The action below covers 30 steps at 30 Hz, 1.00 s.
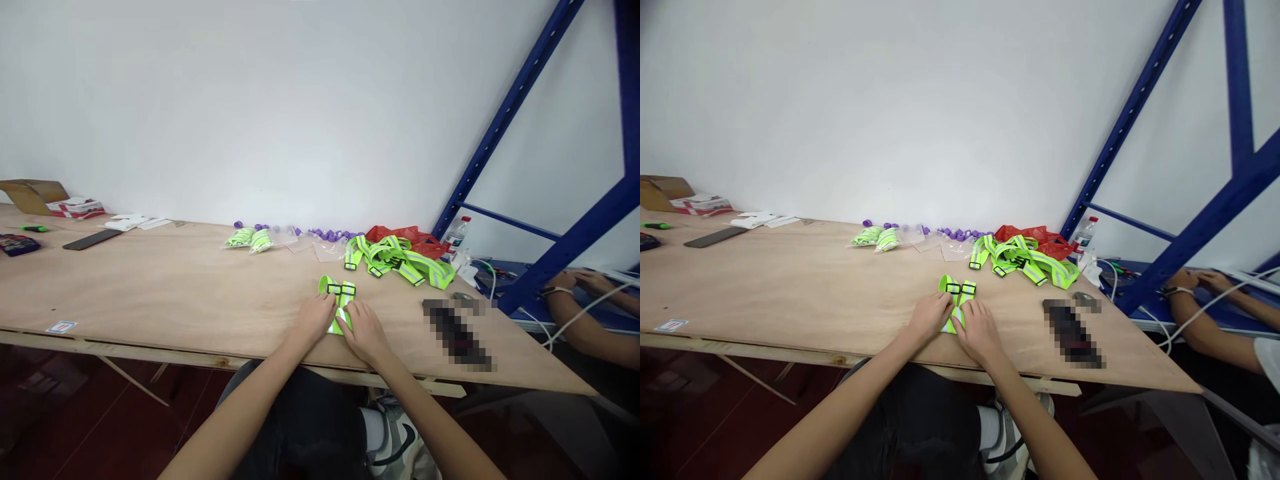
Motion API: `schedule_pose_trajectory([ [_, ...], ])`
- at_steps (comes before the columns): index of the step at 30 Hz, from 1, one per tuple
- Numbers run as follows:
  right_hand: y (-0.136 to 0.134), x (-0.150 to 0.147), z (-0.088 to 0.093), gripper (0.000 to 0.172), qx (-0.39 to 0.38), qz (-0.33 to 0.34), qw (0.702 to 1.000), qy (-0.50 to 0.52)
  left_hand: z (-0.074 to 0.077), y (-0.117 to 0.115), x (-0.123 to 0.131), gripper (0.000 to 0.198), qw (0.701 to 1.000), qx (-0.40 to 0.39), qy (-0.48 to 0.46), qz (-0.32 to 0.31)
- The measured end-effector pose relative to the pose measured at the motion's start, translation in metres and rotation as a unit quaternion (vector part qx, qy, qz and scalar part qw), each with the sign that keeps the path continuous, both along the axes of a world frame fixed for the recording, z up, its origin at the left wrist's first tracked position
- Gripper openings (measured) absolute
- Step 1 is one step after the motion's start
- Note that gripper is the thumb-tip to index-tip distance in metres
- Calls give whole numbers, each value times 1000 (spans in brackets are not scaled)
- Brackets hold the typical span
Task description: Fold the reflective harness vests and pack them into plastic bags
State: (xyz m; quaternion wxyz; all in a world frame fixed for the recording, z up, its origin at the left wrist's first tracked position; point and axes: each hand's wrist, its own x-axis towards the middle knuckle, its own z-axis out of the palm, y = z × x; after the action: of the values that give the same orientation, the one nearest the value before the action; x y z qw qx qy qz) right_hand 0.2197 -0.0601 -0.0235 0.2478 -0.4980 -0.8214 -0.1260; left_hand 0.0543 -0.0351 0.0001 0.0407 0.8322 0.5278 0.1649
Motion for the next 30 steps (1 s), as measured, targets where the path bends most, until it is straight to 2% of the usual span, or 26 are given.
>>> schedule_pose_trajectory([
  [4, 6, 0, -3, 31, -17, 12, 1000, 11, 2, -6, -4, 25, 999, -5, 20, -28],
  [9, 7, 2, -6, 36, 37, 37, 999, -4, -5, -30, -17, 27, 996, 30, 6, -88],
  [13, 1, 0, -4, 39, 46, 54, 997, 6, -13, -47, -28, 52, 989, 63, -14, -132],
  [17, -13, -2, -4, 40, 24, 44, 999, 15, -17, -53, -31, 37, 990, 64, 5, -126],
  [20, -30, 2, -14, 37, 18, 62, 998, 19, -18, -59, -33, 33, 991, 64, 9, -119],
  [24, -50, 12, -26, 53, 30, 97, 995, 18, -14, -69, -39, 26, 991, 39, 10, -127],
  [28, -51, 14, -16, 39, -22, 94, 993, 61, -6, -67, -40, 31, 993, 19, 10, -117],
  [30, -42, 13, -7, 38, -22, 86, 993, 72, 0, -61, -37, 32, 994, 18, -3, -111],
])
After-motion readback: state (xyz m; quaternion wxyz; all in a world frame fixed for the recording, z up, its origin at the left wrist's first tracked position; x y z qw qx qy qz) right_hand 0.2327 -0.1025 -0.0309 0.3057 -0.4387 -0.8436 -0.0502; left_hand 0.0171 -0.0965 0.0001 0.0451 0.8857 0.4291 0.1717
